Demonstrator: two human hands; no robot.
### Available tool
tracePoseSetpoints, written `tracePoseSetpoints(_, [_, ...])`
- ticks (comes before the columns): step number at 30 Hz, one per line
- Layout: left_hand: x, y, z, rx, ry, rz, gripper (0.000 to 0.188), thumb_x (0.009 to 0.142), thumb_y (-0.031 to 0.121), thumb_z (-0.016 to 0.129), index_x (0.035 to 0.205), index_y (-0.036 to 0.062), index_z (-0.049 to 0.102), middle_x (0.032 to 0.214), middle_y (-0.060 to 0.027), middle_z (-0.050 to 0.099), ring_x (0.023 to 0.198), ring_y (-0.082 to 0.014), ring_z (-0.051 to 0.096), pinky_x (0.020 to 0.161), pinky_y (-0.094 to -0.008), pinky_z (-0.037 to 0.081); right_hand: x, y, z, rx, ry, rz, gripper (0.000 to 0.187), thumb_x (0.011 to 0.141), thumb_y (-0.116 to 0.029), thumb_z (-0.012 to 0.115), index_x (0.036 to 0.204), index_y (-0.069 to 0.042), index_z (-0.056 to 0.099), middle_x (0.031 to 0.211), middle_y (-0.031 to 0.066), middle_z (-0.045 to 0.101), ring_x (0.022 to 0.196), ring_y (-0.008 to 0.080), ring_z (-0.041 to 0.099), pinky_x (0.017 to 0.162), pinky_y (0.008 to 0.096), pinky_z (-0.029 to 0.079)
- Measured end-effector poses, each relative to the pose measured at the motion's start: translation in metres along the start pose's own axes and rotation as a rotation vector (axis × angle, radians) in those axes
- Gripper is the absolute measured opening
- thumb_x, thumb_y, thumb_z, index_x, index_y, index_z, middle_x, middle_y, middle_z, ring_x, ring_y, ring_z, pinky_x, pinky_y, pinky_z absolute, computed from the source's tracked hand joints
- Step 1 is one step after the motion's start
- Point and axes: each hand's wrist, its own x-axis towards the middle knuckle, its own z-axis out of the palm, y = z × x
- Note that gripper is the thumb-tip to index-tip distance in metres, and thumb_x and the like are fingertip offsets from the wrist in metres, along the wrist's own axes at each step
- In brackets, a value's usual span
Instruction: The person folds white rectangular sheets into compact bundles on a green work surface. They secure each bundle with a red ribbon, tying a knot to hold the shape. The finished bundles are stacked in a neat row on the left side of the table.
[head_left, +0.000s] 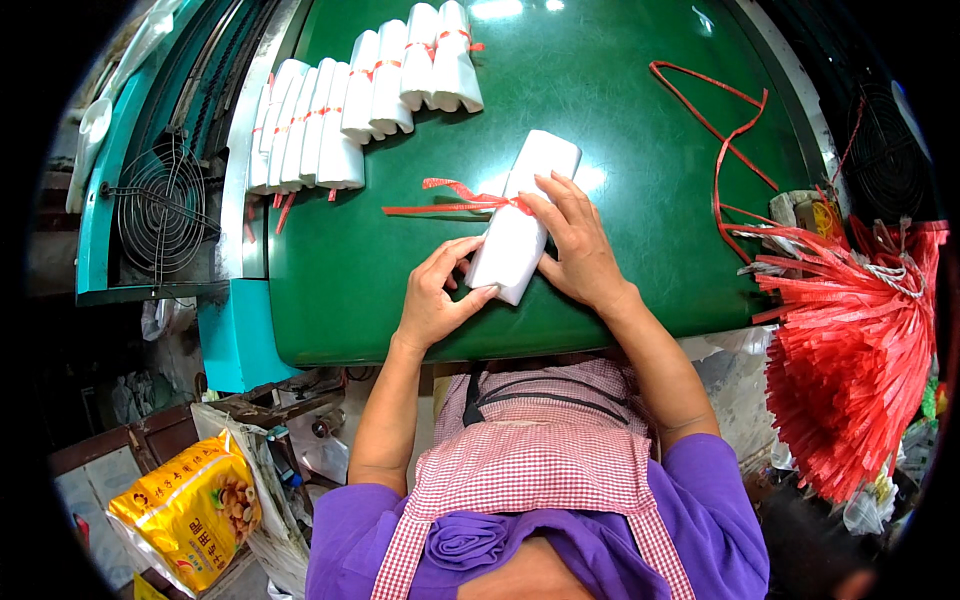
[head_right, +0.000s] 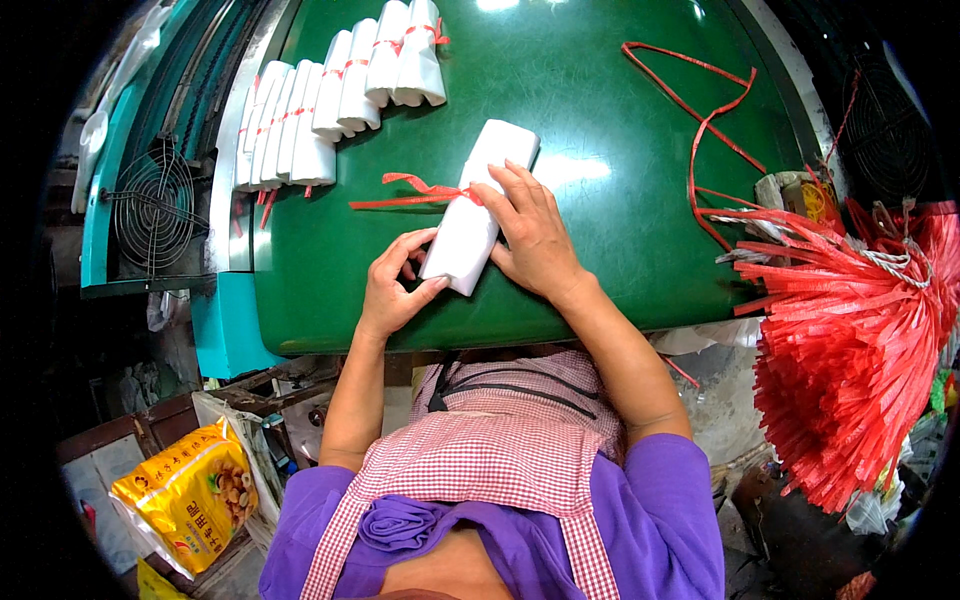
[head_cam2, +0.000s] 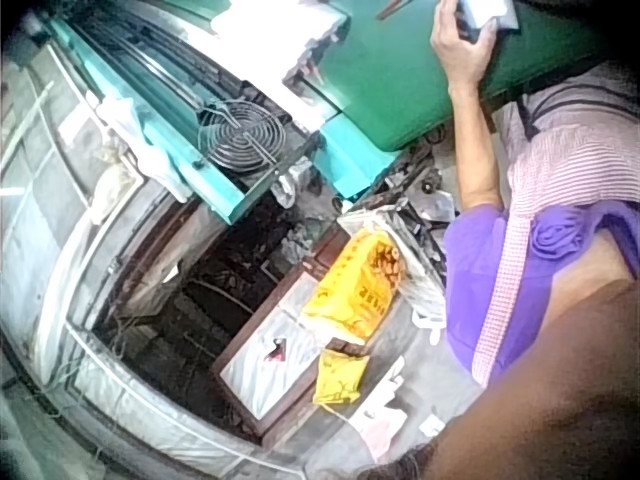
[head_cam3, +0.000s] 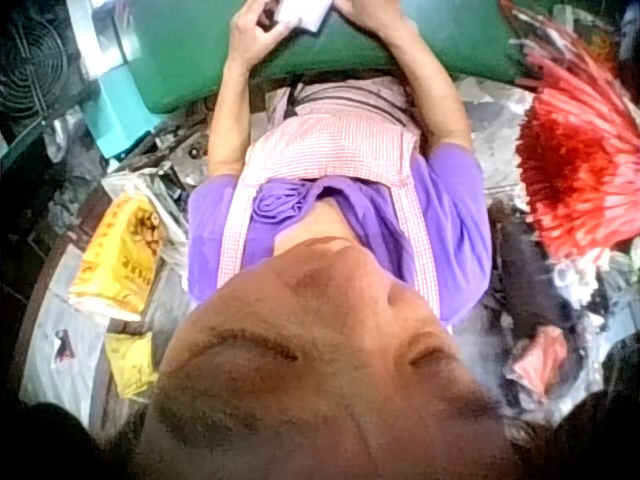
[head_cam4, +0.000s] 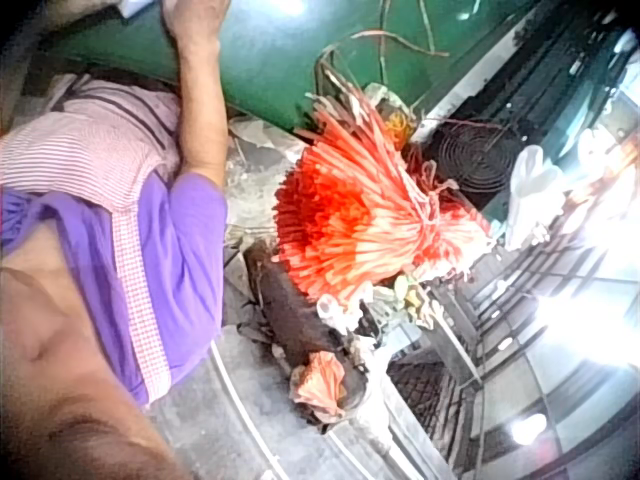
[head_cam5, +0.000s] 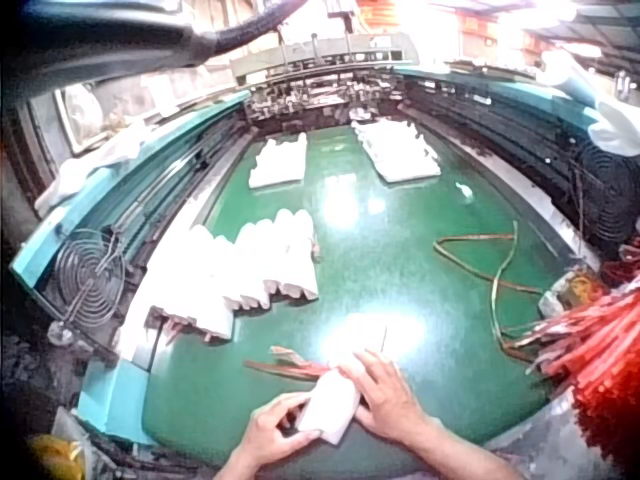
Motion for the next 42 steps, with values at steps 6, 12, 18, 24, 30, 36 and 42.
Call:
tracePoseSetpoints(6, [0.0,0.001,0.0,-0.009,0.011,0.009,0.052,0.073,0.018,0.078,0.121,0.0071,0.061,0.111,-0.0068,0.065,0.075,-0.0143,0.06,0.058,-0.025,0.047,-0.003,0.004,0.005,0.109,0.105,0.078,0.066,0.069,-0.003,0.073,0.131,-0.005,0.049,0.146,0.024,0.031,0.136,0.0426,0.032,0.11,0.046,0.032])
tracePoseSetpoints(12, [-0.002,-0.001,0.001,-0.008,0.002,-0.025,0.044,0.076,0.01,0.072,0.119,0.0068,0.062,0.11,-0.0062,0.066,0.073,-0.0133,0.062,0.059,-0.0253,0.048,0.0,0.021,0.015,0.77,0.184,0.399,0.067,0.081,0.003,0.062,0.142,0.003,0.033,0.14,0.0251,0.042,0.127,0.0336,0.048,0.101,0.037,0.044])
tracePoseSetpoints(18, [0.001,0.004,0.0,0.069,-0.007,0.087,0.037,0.078,0.01,0.069,0.114,0.008,0.063,0.109,-0.0083,0.066,0.08,-0.0233,0.064,0.073,-0.034,0.053,0.025,-0.008,0.012,0.612,0.07,0.474,0.089,0.078,-0.017,0.077,0.144,0.009,0.024,0.12,0.0224,0.059,0.101,0.0236,0.063,0.082,0.0323,0.052])
tracePoseSetpoints(24, [-0.007,-0.011,-0.004,-0.06,-0.003,0.125,0.022,0.079,0.007,0.067,0.101,0.0039,0.067,0.102,-0.0098,0.068,0.096,-0.0275,0.063,0.086,-0.0364,0.049,0.037,-0.013,0.026,0.962,-0.097,0.606,0.075,0.079,-0.001,0.066,0.143,0.011,0.028,0.103,0.0145,0.064,0.091,0.018,0.063,0.082,0.0278,0.05])
tracePoseSetpoints(30, [-0.028,-0.034,-0.047,-0.16,0.281,0.024,0.016,0.082,0.004,0.065,0.098,0.0048,0.068,0.094,-0.0091,0.069,0.075,-0.0166,0.063,0.066,-0.027,0.05,0.046,-0.008,-0.014,1.288,-0.154,0.554,0.067,0.076,-0.001,0.061,0.139,0.01,0.039,0.122,0.0207,0.06,0.105,0.0236,0.063,0.093,0.0332,0.05])
tracePoseSetpoints(36, [0.02,-0.079,-0.105,0.22,0.24,0.12,0.027,0.081,0.019,0.068,0.104,0.0052,0.065,0.109,-0.01,0.065,0.104,-0.0277,0.057,0.092,-0.0391,0.045,0.137,0.022,-0.034,0.806,0.195,0.382,0.051,0.081,0.002,0.058,0.131,0.01,0.049,0.116,0.0159,0.064,0.098,0.0184,0.063,0.086,0.0297,0.05])
tracePoseSetpoints(42, [0.078,-0.107,-0.118,0.303,0.225,0.013,0.027,0.082,0.02,0.066,0.105,0.0057,0.066,0.105,-0.0108,0.065,0.102,-0.028,0.058,0.09,-0.0381,0.046,0.246,0.071,0.013,-0.044,-0.359,0.255,0.048,0.079,-0.027,0.068,0.109,0.009,0.06,0.097,0.0218,0.065,0.086,0.0244,0.065,0.078,0.0355,0.051])
